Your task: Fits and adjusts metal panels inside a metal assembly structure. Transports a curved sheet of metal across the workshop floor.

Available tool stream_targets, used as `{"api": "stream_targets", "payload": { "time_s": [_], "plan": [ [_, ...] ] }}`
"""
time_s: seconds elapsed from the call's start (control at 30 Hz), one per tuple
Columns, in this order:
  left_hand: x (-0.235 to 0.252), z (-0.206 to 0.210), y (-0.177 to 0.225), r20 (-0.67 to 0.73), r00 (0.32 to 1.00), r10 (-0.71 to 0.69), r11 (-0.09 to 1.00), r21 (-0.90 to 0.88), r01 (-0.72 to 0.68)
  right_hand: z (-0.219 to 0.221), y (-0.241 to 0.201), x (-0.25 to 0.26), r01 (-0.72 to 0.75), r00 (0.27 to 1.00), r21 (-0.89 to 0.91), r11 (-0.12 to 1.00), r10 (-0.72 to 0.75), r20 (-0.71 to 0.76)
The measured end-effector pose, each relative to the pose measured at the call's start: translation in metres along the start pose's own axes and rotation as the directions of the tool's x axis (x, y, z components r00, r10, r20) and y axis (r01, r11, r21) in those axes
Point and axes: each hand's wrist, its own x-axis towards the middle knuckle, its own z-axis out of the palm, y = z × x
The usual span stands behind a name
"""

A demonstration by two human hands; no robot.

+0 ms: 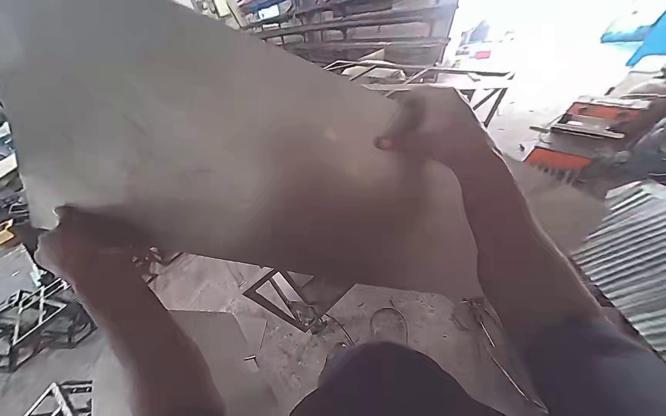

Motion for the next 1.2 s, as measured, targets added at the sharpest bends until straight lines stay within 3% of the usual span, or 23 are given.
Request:
{"api": "stream_targets", "payload": {
  "time_s": [0.07, 0.13, 0.23, 0.3, 0.37, 0.47, 0.57, 0.67, 0.77, 0.83, 0.93, 1.0, 1.07, 1.13, 1.2],
  "plan": [
    [-0.001, -0.024, -0.016, -0.080, 0.995, -0.062, 0.998, -0.028, 0.060, 0.029, -0.025, 0.064, 0.094, 0.989, -0.025, 0.995, -0.090, 0.114],
    [0.028, -0.056, -0.056, -0.159, 0.984, -0.082, 0.996, -0.047, 0.076, 0.075, -0.043, 0.124, 0.200, 0.968, -0.024, 0.980, -0.194, 0.161],
    [0.052, -0.103, -0.110, -0.214, 0.975, -0.055, 0.997, 0.035, 0.064, 0.145, -0.073, 0.162, 0.312, 0.933, -0.056, 0.948, -0.295, 0.206],
    [0.027, -0.098, -0.111, -0.159, 0.984, -0.085, 0.996, -0.021, 0.082, 0.165, -0.100, 0.140, 0.424, 0.875, 0.043, 0.905, -0.422, 0.238],
    [0.005, -0.094, -0.133, -0.143, 0.981, -0.129, 0.989, 0.055, 0.138, 0.179, -0.111, 0.098, 0.546, 0.765, 0.243, 0.802, -0.595, 0.247],
    [0.029, -0.094, -0.181, -0.485, 0.850, -0.206, 0.914, 0.215, 0.343, 0.184, -0.090, 0.036, 0.542, 0.678, 0.354, 0.762, -0.645, 0.351],
    [0.047, -0.092, -0.220, -0.596, 0.744, -0.302, 0.853, 0.180, 0.490, 0.182, -0.037, -0.001, 0.464, 0.692, 0.391, 0.795, -0.601, 0.400],
    [0.056, -0.094, -0.224, -0.551, 0.759, -0.348, 0.840, 0.176, 0.513, 0.177, -0.008, -0.039, 0.335, 0.754, 0.393, 0.856, -0.494, 0.433],
    [0.065, -0.105, -0.226, -0.485, 0.788, -0.380, 0.838, 0.179, 0.515, 0.174, -0.019, -0.069, 0.156, 0.748, 0.623, 0.766, -0.504, 0.432],
    [0.059, -0.107, -0.227, -0.375, 0.807, -0.456, 0.826, 0.161, 0.541, 0.170, -0.044, -0.081, 0.102, 0.595, 0.754, 0.649, -0.647, 0.477],
    [0.042, -0.101, -0.220, -0.184, 0.852, -0.490, 0.832, 0.192, 0.520, 0.177, -0.089, -0.089, 0.295, 0.343, 0.770, 0.566, -0.815, 0.467],
    [0.040, -0.097, -0.215, -0.176, 0.861, -0.478, 0.843, 0.186, 0.505, 0.181, -0.108, -0.082, 0.379, 0.254, 0.758, 0.531, -0.847, 0.466],
    [0.049, -0.102, -0.214, -0.252, 0.832, -0.495, 0.822, 0.173, 0.542, 0.180, -0.117, -0.074, 0.394, 0.287, 0.769, 0.504, -0.862, 0.418],
    [0.054, -0.101, -0.206, -0.340, 0.853, -0.395, 0.775, 0.376, 0.508, 0.179, -0.123, -0.068, 0.327, 0.433, 0.844, 0.425, -0.861, 0.266],
    [0.055, -0.105, -0.188, -0.313, 0.940, -0.135, 0.626, 0.708, 0.326, 0.176, -0.133, -0.061, 0.130, 0.619, 0.973, 0.193, -0.782, 0.072]
  ]
}}
